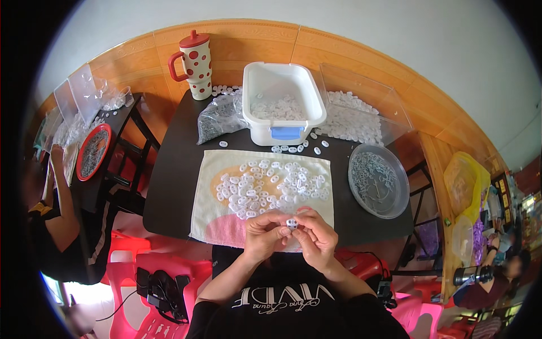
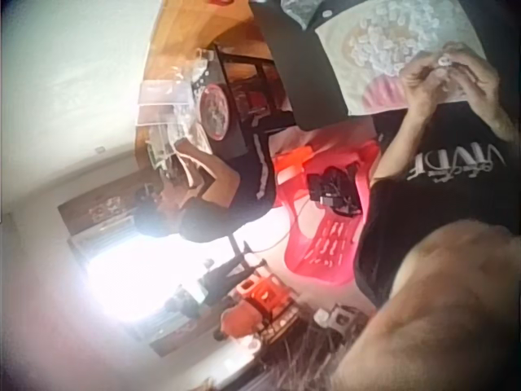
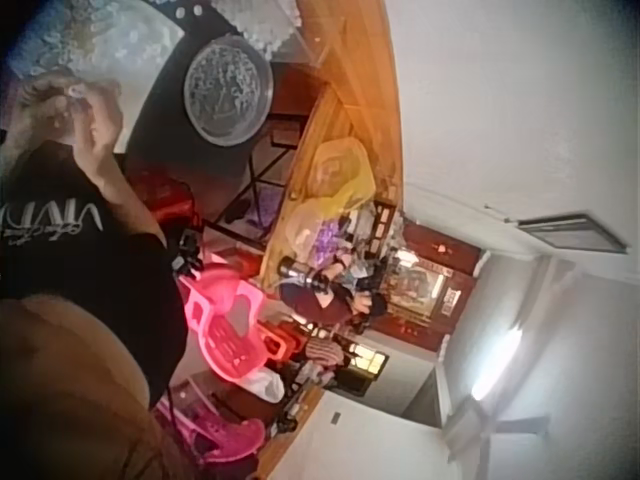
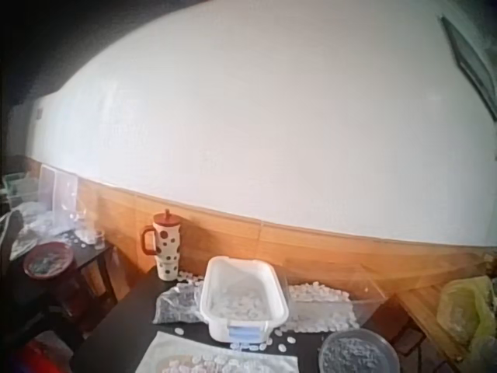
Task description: Sorting and inspecting small white plastic components on a table.
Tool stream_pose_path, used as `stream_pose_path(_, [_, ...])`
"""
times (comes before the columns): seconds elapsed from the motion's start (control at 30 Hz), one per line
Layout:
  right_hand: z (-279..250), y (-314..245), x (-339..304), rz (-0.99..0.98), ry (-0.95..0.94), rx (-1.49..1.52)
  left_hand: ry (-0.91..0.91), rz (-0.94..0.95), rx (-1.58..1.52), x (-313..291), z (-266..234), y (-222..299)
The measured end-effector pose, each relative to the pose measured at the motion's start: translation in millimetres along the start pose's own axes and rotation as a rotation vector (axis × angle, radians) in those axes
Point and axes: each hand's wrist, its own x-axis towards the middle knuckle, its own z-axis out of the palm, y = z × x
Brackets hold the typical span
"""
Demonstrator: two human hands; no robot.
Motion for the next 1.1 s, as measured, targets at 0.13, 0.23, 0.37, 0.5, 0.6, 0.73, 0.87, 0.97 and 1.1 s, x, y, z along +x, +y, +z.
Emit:
stream_pose_path(0.13, [4,-1,2,-0.054,0.011,-0.036,-0.001,0.018,0.02,-1,0,0])
stream_pose_path(0.23, [1,-4,8,-0.159,-0.05,-0.109,-0.022,0.031,0.022,-1,1,0])
stream_pose_path(0.37, [6,-2,7,-0.159,-0.002,-0.115,-0.004,0.063,0.07,-2,4,1])
stream_pose_path(0.5, [11,0,5,-0.16,0.024,-0.122,0.013,0.034,0.118,-4,6,4])
stream_pose_path(0.6, [12,3,5,-0.213,0.034,-0.175,0.011,0.051,0.141,-4,8,6])
stream_pose_path(0.73, [14,8,2,-0.217,0.055,-0.173,0.009,0.019,0.143,-5,8,6])
stream_pose_path(0.87, [16,8,4,-0.278,0.064,-0.182,-0.005,0.08,0.207,-5,5,4])
stream_pose_path(0.97, [16,8,4,-0.301,0.084,-0.163,0.004,0.067,0.205,-5,5,4])
stream_pose_path(1.1, [14,9,4,-0.308,0.076,-0.155,0.001,0.109,0.212,-4,6,2])
